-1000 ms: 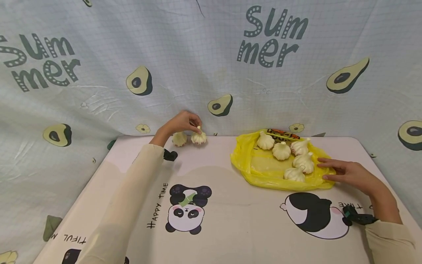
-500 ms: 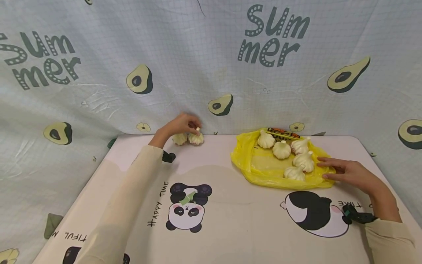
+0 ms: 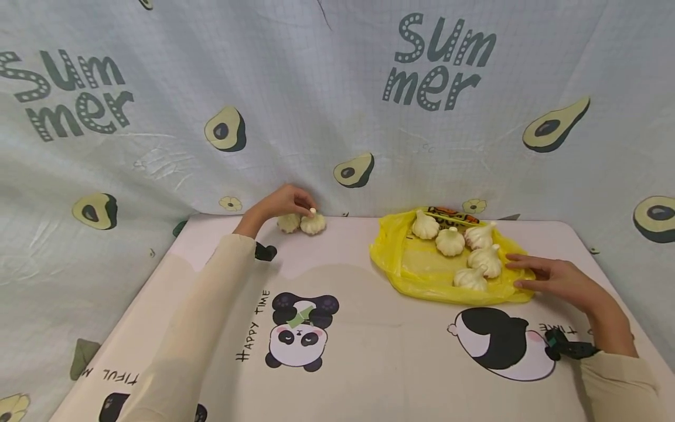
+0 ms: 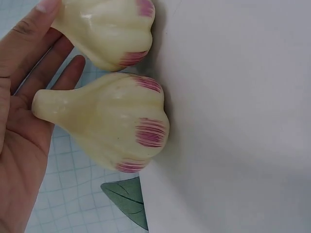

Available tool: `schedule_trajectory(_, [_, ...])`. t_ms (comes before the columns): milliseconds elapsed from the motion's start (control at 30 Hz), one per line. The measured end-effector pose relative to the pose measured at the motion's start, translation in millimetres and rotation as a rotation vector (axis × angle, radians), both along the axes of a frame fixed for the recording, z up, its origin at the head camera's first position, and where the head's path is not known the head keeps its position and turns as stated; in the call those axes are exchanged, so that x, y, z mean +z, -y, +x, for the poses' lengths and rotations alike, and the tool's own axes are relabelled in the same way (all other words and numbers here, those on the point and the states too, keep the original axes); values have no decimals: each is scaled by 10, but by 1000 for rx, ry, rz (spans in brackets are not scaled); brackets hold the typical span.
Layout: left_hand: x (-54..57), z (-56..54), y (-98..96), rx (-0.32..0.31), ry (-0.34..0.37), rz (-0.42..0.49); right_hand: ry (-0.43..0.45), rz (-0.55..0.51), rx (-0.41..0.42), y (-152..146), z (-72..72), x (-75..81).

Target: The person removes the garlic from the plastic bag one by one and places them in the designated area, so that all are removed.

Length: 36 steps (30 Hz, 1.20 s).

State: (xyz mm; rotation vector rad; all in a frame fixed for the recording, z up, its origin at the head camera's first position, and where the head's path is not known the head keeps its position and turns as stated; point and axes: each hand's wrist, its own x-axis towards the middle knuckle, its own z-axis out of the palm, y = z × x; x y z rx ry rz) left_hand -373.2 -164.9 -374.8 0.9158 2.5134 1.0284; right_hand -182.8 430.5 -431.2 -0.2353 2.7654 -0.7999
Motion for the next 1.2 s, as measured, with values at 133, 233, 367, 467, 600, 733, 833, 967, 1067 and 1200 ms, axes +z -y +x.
schedule_trajectory(133, [-17,-4,-25,0,-8,8,-18,2,8,-8,11,1])
schedule_trajectory(233, [-17,-10,-35,4,-45,3,-24,2,6,-23,21,8])
schedule_trajectory(367, [-7,-2,-28,5,-52,5,-18,3,4,-21,20,14])
schedule_trajectory(467, [1,3,-44,-22,-41,-5,-19,15,3,-24,16,17])
schedule_trajectory(600, [17,7,-76,-64,-63,-17,-23,17,1,-34,10,9])
schedule_trajectory(733, [28,15,-73,-43,-73,-13,-21,-3,3,-30,8,-4])
schedule_trajectory(833, [35,16,-54,-10,-67,-10,-34,2,3,-27,15,-11])
schedule_trajectory(967, [35,23,-30,13,-54,-9,-52,2,8,-27,18,-17])
schedule_trajectory(1067, [55,35,-25,6,-77,-7,-52,-4,14,-24,15,-16])
schedule_trajectory(1200, [129,63,-69,-23,-176,-12,-37,9,8,-16,15,-7])
